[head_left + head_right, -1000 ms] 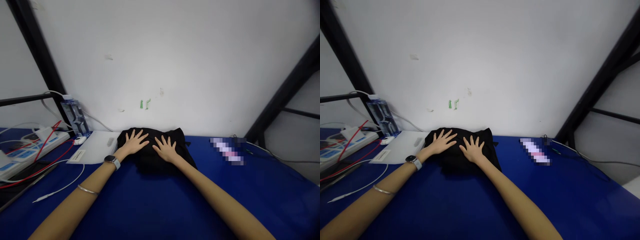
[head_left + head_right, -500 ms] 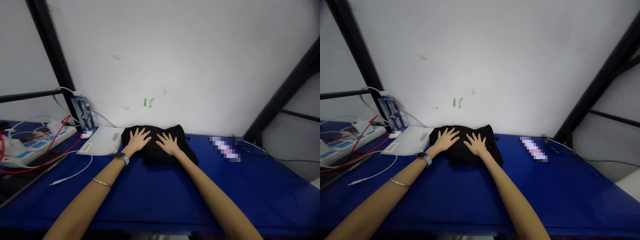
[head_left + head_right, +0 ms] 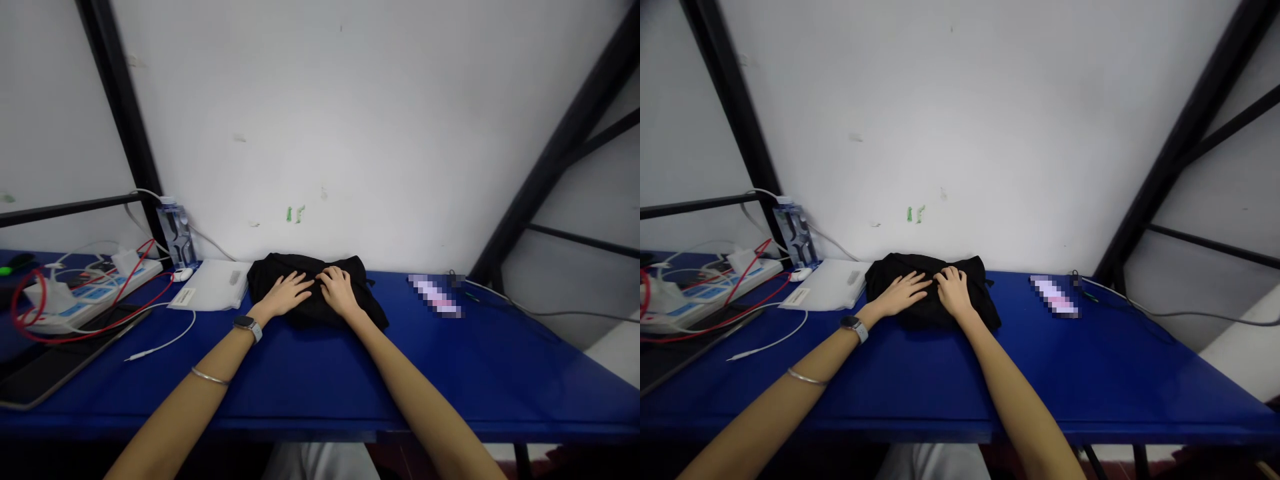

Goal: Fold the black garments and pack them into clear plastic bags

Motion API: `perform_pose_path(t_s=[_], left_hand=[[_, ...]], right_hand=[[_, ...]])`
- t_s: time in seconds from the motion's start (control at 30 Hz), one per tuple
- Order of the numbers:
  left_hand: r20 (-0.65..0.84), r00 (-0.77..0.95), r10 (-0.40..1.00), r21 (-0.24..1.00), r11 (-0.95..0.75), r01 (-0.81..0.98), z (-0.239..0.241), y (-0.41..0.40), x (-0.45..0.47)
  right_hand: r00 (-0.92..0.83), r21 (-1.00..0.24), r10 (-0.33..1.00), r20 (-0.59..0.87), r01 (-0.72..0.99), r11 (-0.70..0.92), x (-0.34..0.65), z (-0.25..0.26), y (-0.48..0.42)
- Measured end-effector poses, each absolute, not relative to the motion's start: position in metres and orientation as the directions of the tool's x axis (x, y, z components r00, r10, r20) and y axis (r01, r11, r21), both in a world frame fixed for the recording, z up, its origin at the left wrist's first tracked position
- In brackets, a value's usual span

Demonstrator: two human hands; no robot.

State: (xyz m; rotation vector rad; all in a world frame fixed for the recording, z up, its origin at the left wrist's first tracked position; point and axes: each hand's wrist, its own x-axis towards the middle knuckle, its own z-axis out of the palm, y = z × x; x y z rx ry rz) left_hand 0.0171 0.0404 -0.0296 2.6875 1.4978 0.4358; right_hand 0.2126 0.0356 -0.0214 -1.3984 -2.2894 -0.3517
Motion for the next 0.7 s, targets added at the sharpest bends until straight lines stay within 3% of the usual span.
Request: perform_pose_path(t_s=[0.27,0.7], left_hand=[[0.258,0.502,0.825,0.094,-0.539,0.837,-0.033,0.035,0.022],[0.262,0.51,0.819,0.079,-0.545,0.834,-0.031,0.034,0.022]], right_hand=[[-0.324,-0.145,0.838,0.439,0.895,0.422,0.214,-0.022,0.029],[-0.293,-0.19,0.834,0.468,0.888,0.418,0.216,-0.022,0.022]])
